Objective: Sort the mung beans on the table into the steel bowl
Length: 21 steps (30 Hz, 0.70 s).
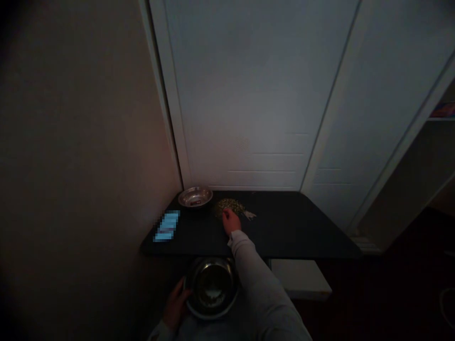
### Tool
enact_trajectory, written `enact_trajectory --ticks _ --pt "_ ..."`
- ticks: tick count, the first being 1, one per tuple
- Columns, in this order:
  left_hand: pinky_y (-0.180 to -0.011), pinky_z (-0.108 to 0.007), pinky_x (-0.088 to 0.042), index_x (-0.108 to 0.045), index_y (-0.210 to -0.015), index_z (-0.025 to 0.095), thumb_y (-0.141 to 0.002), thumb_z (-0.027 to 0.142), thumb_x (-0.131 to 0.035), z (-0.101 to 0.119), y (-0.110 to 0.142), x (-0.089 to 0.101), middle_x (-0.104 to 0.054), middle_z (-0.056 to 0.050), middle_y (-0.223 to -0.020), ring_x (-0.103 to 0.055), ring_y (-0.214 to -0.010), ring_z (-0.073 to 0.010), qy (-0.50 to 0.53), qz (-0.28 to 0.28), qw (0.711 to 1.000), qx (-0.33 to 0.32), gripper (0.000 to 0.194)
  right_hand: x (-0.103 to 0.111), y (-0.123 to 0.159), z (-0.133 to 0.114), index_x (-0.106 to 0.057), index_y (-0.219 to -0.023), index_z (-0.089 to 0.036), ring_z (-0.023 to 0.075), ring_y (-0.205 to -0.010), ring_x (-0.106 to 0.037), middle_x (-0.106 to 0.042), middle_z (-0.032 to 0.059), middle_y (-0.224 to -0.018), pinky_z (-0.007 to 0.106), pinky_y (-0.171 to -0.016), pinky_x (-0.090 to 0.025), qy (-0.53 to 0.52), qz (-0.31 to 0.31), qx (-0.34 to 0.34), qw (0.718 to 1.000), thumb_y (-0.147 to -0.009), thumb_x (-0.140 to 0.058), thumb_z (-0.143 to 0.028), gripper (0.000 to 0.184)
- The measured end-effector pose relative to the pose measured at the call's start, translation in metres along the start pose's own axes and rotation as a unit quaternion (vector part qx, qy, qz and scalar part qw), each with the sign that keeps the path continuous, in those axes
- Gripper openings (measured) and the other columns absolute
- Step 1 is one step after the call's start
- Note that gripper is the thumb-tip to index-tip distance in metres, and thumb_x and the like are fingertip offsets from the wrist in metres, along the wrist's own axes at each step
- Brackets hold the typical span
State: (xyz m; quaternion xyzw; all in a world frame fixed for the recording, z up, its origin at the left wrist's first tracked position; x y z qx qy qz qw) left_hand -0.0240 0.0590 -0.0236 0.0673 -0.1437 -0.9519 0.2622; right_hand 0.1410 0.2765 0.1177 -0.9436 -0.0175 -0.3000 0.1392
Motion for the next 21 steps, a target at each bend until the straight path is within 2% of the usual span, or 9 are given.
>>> enact_trajectory --ticks 4,12,21 --pt "-0.079 -0.028 -0.043 -0.043 -0.115 0.013 -0.064 0.014 -0.051 -0.0067 0.0008 -0.0012 -0.057 -0.008 -0.108 -0.050 -0.100 -0.0205 0.064 0.007 0.997 0.044 0.051 -0.0019 -0.0019 0.0007 -0.053 -0.090 -0.019 0.0151 -0.076 -0.053 -0.059 0.0046 -0.082 0.026 -0.069 -0.038 0.030 -0.014 0.003 0.999 -0.074 -0.040 -0.029 0.023" --pt "-0.075 -0.030 -0.045 -0.038 -0.119 0.015 -0.066 0.014 -0.052 -0.0076 0.0067 -0.0069 -0.051 -0.009 -0.114 -0.049 -0.100 -0.0222 0.112 -0.005 0.991 0.080 0.055 -0.0045 -0.0002 -0.0006 -0.053 -0.093 -0.018 0.0163 -0.081 -0.052 -0.059 0.0063 -0.089 0.027 -0.072 -0.037 0.070 -0.026 0.021 0.997 -0.075 -0.039 -0.028 0.025" --pt "-0.073 -0.028 -0.045 -0.044 -0.115 0.015 -0.062 0.013 -0.055 -0.0041 0.0049 -0.0039 -0.057 -0.008 -0.106 -0.053 -0.096 -0.0215 0.094 0.007 0.994 0.060 0.054 -0.0089 0.0047 0.0004 -0.055 -0.095 -0.021 0.0150 -0.082 -0.053 -0.060 0.0032 -0.090 0.025 -0.072 -0.038 0.089 -0.070 0.028 0.993 -0.075 -0.040 -0.030 0.026"
Point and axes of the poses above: each hand's wrist, its own y-axis away from the middle knuckle, its own x-axis out of the back of the hand, z = x × y, the point moved 8 cm from there along -y, towards the middle knuckle
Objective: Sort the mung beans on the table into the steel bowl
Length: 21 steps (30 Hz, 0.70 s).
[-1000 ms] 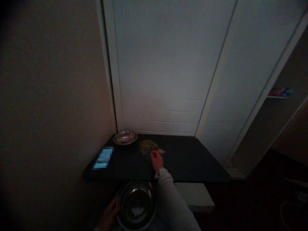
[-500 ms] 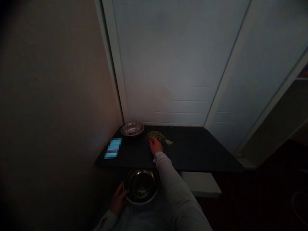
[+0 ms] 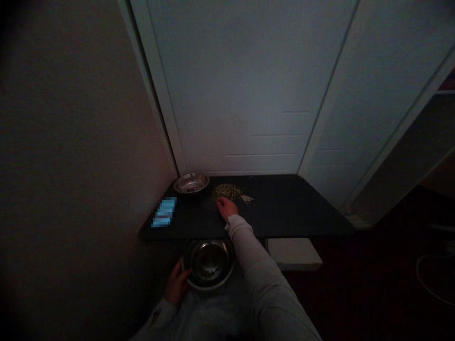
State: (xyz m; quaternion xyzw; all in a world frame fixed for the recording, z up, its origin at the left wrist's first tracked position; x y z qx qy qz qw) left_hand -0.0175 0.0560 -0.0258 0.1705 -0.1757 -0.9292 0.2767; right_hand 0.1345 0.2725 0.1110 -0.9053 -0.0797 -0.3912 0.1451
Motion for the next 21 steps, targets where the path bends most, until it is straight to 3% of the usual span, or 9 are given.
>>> enact_trajectory --ticks 6,21 --pt "-0.070 -0.027 -0.046 -0.046 -0.113 0.018 -0.059 0.013 -0.058 -0.001 0.001 0.002 -0.062 -0.007 -0.097 -0.057 -0.086 -0.0192 0.010 0.014 1.000 -0.005 0.055 -0.003 0.004 -0.002 -0.056 -0.094 -0.022 0.0152 -0.080 -0.054 -0.061 0.0022 -0.087 0.025 -0.071 -0.039 0.000 -0.023 0.025 0.999 -0.074 -0.041 -0.032 0.026" --pt "-0.062 -0.024 -0.047 -0.043 -0.115 0.019 -0.062 0.010 -0.056 -0.009 -0.004 0.004 -0.060 -0.007 -0.101 -0.060 -0.077 -0.0161 0.023 0.018 1.000 0.012 0.055 -0.004 0.011 0.002 -0.058 -0.088 -0.021 0.0124 -0.068 -0.052 -0.060 0.0005 -0.076 0.025 -0.064 -0.039 -0.084 -0.033 0.035 0.995 -0.071 -0.045 -0.032 0.024"
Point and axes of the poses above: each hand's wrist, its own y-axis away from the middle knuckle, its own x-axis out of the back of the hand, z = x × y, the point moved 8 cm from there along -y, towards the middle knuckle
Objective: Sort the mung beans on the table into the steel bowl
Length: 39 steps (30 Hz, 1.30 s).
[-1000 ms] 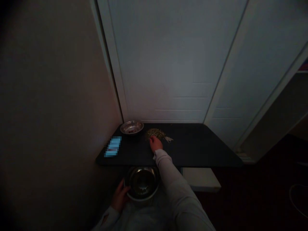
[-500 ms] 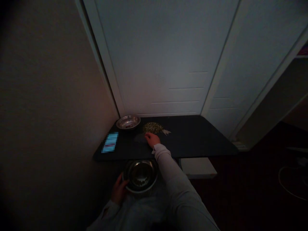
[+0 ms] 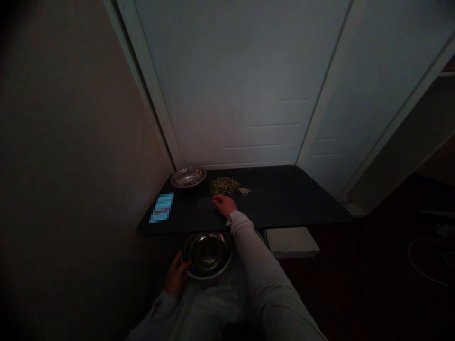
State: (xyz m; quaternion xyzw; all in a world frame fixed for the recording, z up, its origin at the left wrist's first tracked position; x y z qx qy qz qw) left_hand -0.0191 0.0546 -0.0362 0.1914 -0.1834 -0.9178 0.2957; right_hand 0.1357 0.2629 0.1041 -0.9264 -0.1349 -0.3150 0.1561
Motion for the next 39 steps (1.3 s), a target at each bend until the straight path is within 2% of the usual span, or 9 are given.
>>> enact_trajectory --ticks 5,11,24,34,39 --pt "-0.069 -0.026 -0.046 -0.046 -0.111 0.019 -0.062 0.010 -0.056 0.001 -0.001 -0.003 -0.060 -0.006 -0.101 -0.058 -0.083 -0.0172 0.017 -0.012 1.000 -0.010 0.052 0.011 0.008 0.003 -0.057 -0.085 -0.016 0.0108 -0.065 -0.050 -0.057 0.0007 -0.071 0.023 -0.063 -0.039 -0.086 0.052 -0.020 0.995 -0.070 -0.045 -0.030 0.023" --pt "-0.069 -0.027 -0.046 -0.045 -0.112 0.018 -0.062 0.010 -0.055 0.003 0.001 -0.002 -0.060 -0.007 -0.101 -0.058 -0.085 -0.0183 0.005 0.003 1.000 -0.009 0.052 0.010 0.019 0.001 -0.056 -0.080 -0.017 0.0104 -0.063 -0.050 -0.056 -0.0005 -0.068 0.023 -0.061 -0.039 -0.100 0.047 -0.009 0.994 -0.069 -0.045 -0.030 0.020" --pt "-0.070 -0.027 -0.046 -0.045 -0.112 0.016 -0.061 0.010 -0.055 0.005 0.002 -0.003 -0.058 -0.008 -0.104 -0.056 -0.089 -0.0195 0.005 -0.006 1.000 -0.010 0.053 0.001 0.023 -0.007 -0.057 -0.082 -0.019 0.0100 -0.062 -0.050 -0.058 -0.0006 -0.069 0.022 -0.058 -0.036 -0.001 -0.024 -0.002 1.000 -0.070 -0.046 -0.032 0.020" --pt "-0.072 -0.028 -0.046 -0.047 -0.111 0.019 -0.059 0.013 -0.058 0.003 0.000 -0.001 -0.059 -0.007 -0.103 -0.056 -0.089 -0.0197 -0.004 -0.004 1.000 -0.020 0.053 -0.009 0.038 -0.013 -0.059 -0.078 -0.019 0.0073 -0.054 -0.047 -0.056 -0.0031 -0.061 0.019 -0.050 -0.033 -0.028 -0.097 0.021 0.995 -0.067 -0.050 -0.034 0.021" --pt "-0.075 -0.028 -0.044 -0.049 -0.109 0.017 -0.059 0.012 -0.058 0.002 -0.003 0.000 -0.058 -0.008 -0.104 -0.054 -0.094 -0.0204 0.001 -0.004 1.000 -0.031 0.051 -0.013 0.039 -0.012 -0.060 -0.077 -0.019 0.0074 -0.056 -0.048 -0.057 -0.0032 -0.061 0.019 -0.053 -0.034 -0.029 -0.114 0.035 0.992 -0.065 -0.051 -0.036 0.022"
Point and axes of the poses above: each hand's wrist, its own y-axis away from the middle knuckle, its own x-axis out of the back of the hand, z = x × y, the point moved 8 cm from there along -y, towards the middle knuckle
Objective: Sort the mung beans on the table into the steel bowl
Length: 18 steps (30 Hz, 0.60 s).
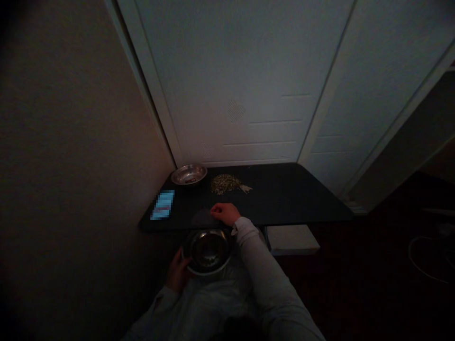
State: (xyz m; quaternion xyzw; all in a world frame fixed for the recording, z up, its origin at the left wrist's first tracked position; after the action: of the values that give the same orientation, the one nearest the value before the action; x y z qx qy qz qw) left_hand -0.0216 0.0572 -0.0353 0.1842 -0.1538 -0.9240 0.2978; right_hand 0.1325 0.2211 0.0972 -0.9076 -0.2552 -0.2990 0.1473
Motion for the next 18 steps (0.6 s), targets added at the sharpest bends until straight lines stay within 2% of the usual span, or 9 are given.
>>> enact_trajectory --ticks 4,9,12,14,18 --pt "-0.073 -0.030 -0.045 -0.047 -0.109 0.019 -0.058 0.014 -0.059 -0.006 -0.004 0.001 -0.057 -0.007 -0.107 -0.054 -0.092 -0.0206 0.019 -0.020 1.000 0.004 0.053 -0.002 0.001 -0.002 -0.060 -0.076 -0.018 0.0077 -0.057 -0.049 -0.057 -0.0029 -0.061 0.020 -0.055 -0.035 -0.029 -0.027 -0.003 0.999 -0.064 -0.052 -0.034 0.022" --pt "-0.075 -0.027 -0.043 -0.048 -0.108 0.017 -0.058 0.015 -0.060 -0.009 -0.009 0.005 -0.056 -0.008 -0.108 -0.054 -0.093 -0.0194 0.025 -0.019 0.999 -0.010 0.052 -0.005 0.004 -0.005 -0.059 -0.074 -0.015 0.0072 -0.054 -0.049 -0.056 -0.0029 -0.056 0.019 -0.056 -0.036 -0.104 -0.068 -0.020 0.992 -0.063 -0.053 -0.029 0.019" --pt "-0.075 -0.028 -0.043 -0.048 -0.108 0.018 -0.057 0.017 -0.061 -0.010 -0.009 0.004 -0.058 -0.008 -0.105 -0.054 -0.092 -0.0198 0.015 -0.021 1.000 -0.006 0.053 -0.004 0.004 -0.005 -0.058 -0.072 -0.014 0.0071 -0.052 -0.048 -0.055 -0.0031 -0.054 0.020 -0.055 -0.036 -0.149 -0.065 -0.025 0.986 -0.062 -0.053 -0.029 0.018" --pt "-0.073 -0.029 -0.044 -0.048 -0.108 0.019 -0.056 0.017 -0.061 -0.009 -0.009 0.003 -0.058 -0.007 -0.103 -0.055 -0.090 -0.0201 0.014 -0.028 0.999 -0.005 0.054 0.001 0.003 -0.002 -0.056 -0.071 -0.015 0.0075 -0.053 -0.049 -0.054 -0.0029 -0.055 0.020 -0.055 -0.036 -0.178 -0.029 -0.022 0.983 -0.062 -0.053 -0.030 0.019" --pt "-0.074 -0.029 -0.044 -0.049 -0.107 0.020 -0.056 0.017 -0.061 -0.006 -0.006 0.000 -0.059 -0.006 -0.103 -0.055 -0.091 -0.0204 0.028 -0.035 0.999 -0.009 0.053 0.022 0.001 0.012 -0.053 -0.074 -0.015 0.0085 -0.056 -0.050 -0.054 -0.0024 -0.058 0.021 -0.056 -0.037 -0.214 0.116 -0.036 0.969 -0.064 -0.049 -0.033 0.021"
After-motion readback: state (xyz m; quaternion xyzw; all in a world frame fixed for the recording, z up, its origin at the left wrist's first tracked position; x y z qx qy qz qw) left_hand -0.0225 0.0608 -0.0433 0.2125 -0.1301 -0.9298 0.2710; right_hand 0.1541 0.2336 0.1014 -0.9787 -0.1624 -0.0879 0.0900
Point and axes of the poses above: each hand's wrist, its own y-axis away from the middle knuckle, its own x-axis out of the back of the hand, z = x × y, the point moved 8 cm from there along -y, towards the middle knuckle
